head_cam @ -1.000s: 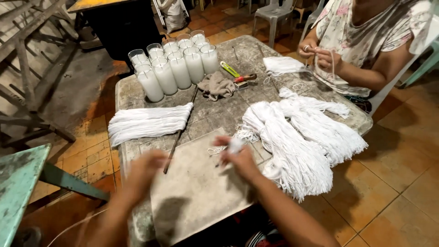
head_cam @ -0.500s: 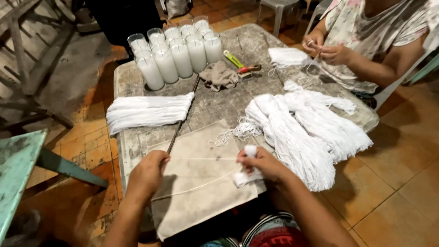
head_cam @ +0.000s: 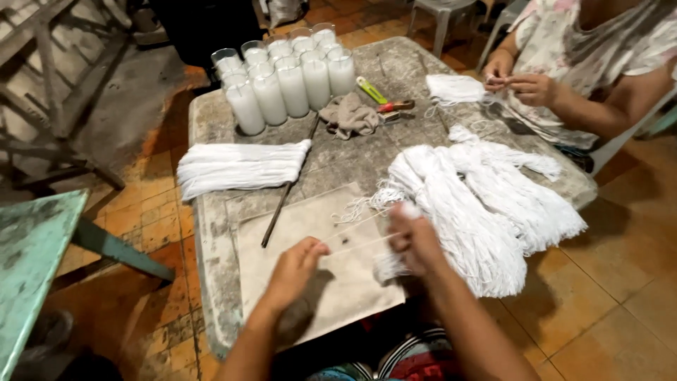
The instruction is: Preparing cotton wicks by wrapping and bundling them for candle making.
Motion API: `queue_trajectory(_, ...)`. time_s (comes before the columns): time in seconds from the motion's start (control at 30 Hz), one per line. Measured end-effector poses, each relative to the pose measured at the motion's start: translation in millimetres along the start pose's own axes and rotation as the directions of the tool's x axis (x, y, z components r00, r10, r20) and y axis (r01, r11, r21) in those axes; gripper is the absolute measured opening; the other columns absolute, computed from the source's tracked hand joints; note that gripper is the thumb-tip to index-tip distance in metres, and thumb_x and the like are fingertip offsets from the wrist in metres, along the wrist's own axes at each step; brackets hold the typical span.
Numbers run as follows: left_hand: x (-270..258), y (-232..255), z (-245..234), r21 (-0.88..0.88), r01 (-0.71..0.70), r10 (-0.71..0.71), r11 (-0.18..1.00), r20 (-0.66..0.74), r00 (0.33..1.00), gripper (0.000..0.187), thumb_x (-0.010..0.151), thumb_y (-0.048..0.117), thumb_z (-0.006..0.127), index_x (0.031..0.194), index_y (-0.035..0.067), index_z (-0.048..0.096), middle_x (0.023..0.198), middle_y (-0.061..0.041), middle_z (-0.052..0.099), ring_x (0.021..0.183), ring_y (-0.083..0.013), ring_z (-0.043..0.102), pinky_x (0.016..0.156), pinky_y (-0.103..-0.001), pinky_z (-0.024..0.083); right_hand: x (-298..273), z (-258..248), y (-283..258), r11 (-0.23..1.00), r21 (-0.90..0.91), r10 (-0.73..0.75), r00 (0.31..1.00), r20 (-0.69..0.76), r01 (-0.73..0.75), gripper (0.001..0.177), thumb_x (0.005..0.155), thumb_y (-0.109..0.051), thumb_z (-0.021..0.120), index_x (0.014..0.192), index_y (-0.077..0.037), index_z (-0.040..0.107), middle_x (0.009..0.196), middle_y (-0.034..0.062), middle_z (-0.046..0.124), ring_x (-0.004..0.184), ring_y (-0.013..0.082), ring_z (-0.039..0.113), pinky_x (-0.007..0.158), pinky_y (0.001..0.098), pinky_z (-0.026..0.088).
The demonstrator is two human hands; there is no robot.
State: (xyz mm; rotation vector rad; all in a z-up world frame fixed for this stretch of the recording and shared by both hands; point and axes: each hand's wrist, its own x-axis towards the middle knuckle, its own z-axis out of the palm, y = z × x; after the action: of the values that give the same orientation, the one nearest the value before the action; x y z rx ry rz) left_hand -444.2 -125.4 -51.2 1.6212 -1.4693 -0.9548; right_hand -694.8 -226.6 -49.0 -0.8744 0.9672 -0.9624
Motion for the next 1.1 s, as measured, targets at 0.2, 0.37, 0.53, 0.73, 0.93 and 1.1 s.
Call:
queue_trajectory(0.2,-11,-42,-56,0.42,0.241,-0.22,0.875,-0.098,0.971,0.03,0.102,0.04,0.053,0.111,0.019,0.072,0.103,-0.021,0.077,0.108,-0.044,0.07,0.093,-0.054,0.055,73,-81,43,0.634,0.77,-0.205,0.945,0.254,-0.069,0.012,0.107,-0.02,0.055,0.099,-0.017,0.064,0.067,-0.0123,0.038,0.057,0.0027,0.04,0.046,0.0149,0.03)
queue_trajectory(0.37,-27,-80,-97,0.454,0.36,-0.253,0.815,-0.281,0.926,0.022,0.097,0.028,0.06,0.115,0.024,0.073,0.107,-0.016,0.078,0.11,-0.0404,0.071,0.092,-0.053,0.056,71,-74,60,0.487,0.866,-0.245,0.935,0.255,-0.109,0.016,0.108,-0.018,0.053,0.11,-0.017,0.069,0.074,-0.0103,0.041,0.063,0.0036,0.041,0.049,0.0154,0.03)
queue_trajectory(0.53,-40,-68,-117,0.548,0.337,-0.076,0.766,-0.443,0.893,0.022,0.093,0.032,0.07,0.113,0.023,0.075,0.105,-0.012,0.072,0.107,-0.0399,0.07,0.094,-0.053,0.055,75,-76,69,0.562,0.826,-0.257,0.938,0.233,-0.051,0.018,0.108,-0.021,0.054,0.111,-0.019,0.071,0.077,-0.0101,0.042,0.067,0.0042,0.042,0.052,0.0154,0.03)
queue_trajectory(0.73,-28,-59,-72,0.494,0.197,-0.025,0.847,-0.333,0.943,0.014,0.093,0.032,0.071,0.105,0.027,0.077,0.1,-0.005,0.07,0.106,-0.0333,0.07,0.092,-0.048,0.057,74,-77,73,0.606,0.795,-0.244,0.947,0.21,-0.02,0.017,0.11,-0.023,0.051,0.115,-0.022,0.067,0.078,-0.0105,0.042,0.067,0.0037,0.043,0.053,0.0157,0.032)
queue_trajectory(0.93,-13,-58,-57,0.599,0.195,-0.013,0.777,-0.294,0.956,0.012,0.094,0.034,0.069,0.103,0.028,0.074,0.1,-0.002,0.066,0.102,-0.0313,0.07,0.088,-0.047,0.059,77,-78,77,0.638,0.77,-0.24,0.949,0.204,-0.004,0.015,0.109,-0.024,0.052,0.115,-0.024,0.066,0.078,-0.0107,0.041,0.067,0.0037,0.042,0.053,0.0158,0.033)
queue_trajectory(1.1,-25,-44,-53,0.533,0.138,-0.013,0.835,-0.233,0.972,0.013,0.093,0.033,0.07,0.102,0.024,0.073,0.103,-0.004,0.067,0.104,-0.0339,0.069,0.087,-0.05,0.059,72,-74,74,0.66,0.751,-0.23,0.955,0.187,0.012,0.015,0.109,-0.025,0.052,0.115,-0.025,0.065,0.078,-0.0105,0.04,0.067,0.0038,0.041,0.052,0.0155,0.032)
